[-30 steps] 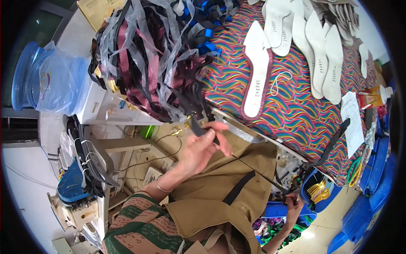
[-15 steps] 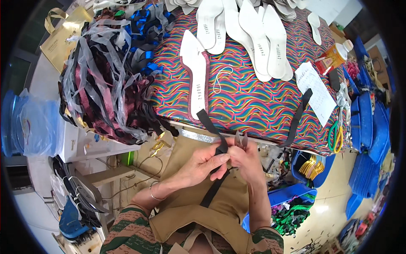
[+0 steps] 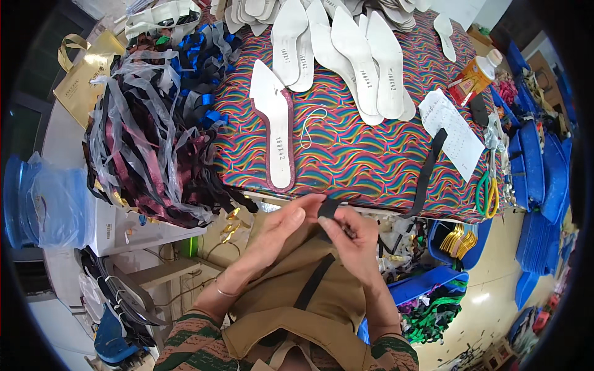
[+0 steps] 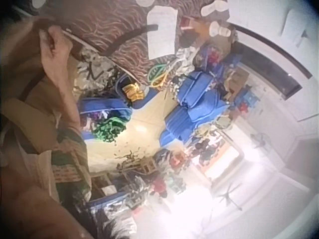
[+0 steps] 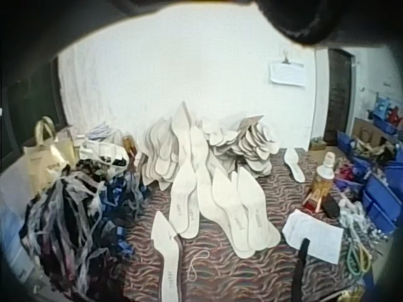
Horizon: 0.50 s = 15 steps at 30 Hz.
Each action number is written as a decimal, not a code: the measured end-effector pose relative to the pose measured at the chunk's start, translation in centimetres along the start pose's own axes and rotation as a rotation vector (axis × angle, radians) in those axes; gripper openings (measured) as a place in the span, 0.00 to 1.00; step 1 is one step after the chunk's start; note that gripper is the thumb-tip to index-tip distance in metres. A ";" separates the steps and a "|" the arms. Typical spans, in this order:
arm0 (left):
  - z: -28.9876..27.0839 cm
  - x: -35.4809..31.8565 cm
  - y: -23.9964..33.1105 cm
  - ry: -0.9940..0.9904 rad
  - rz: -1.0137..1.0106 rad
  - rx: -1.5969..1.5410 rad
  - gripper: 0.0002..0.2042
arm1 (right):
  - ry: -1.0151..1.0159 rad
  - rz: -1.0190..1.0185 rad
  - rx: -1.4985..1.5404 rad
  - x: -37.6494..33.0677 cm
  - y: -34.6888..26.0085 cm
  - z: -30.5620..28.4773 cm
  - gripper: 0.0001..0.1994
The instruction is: The person sits at a workbench and assembles white shoe insoles with dark straps. They pick up an insole, align a strap along its edge, and press it down to secure it. The person repeats this process for multiple insoles, handling them one at a time.
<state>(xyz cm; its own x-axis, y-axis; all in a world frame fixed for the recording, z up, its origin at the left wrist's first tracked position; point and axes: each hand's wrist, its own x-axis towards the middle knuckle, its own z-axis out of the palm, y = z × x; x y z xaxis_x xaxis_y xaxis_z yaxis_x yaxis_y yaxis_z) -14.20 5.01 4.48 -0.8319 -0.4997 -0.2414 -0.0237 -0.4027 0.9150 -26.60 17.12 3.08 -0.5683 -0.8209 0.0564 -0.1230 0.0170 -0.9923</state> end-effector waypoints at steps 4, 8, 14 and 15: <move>1.4 1.8 1.6 -0.043 -0.055 -0.293 0.13 | -0.007 -0.061 -0.042 -0.9 -1.3 1.0 0.06; 1.9 2.4 1.2 -0.058 0.011 -0.472 0.09 | -0.012 -0.063 -0.100 -2.4 -0.9 1.2 0.11; 0.4 4.0 -0.1 -0.568 -0.211 -1.144 0.08 | -0.005 -0.240 -0.077 -2.6 -0.3 -0.2 0.06; 0.1 4.1 -0.2 -0.657 -0.220 -1.216 0.09 | 0.049 -0.252 -0.080 -2.2 -0.7 -0.4 0.07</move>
<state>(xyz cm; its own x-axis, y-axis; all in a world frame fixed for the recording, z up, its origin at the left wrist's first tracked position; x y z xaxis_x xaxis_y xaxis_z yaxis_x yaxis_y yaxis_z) -17.65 3.18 3.31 -0.9863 -0.0302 0.1620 0.0220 -0.9984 -0.0522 -25.63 19.12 3.66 -0.5502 -0.7760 0.3083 -0.3290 -0.1378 -0.9342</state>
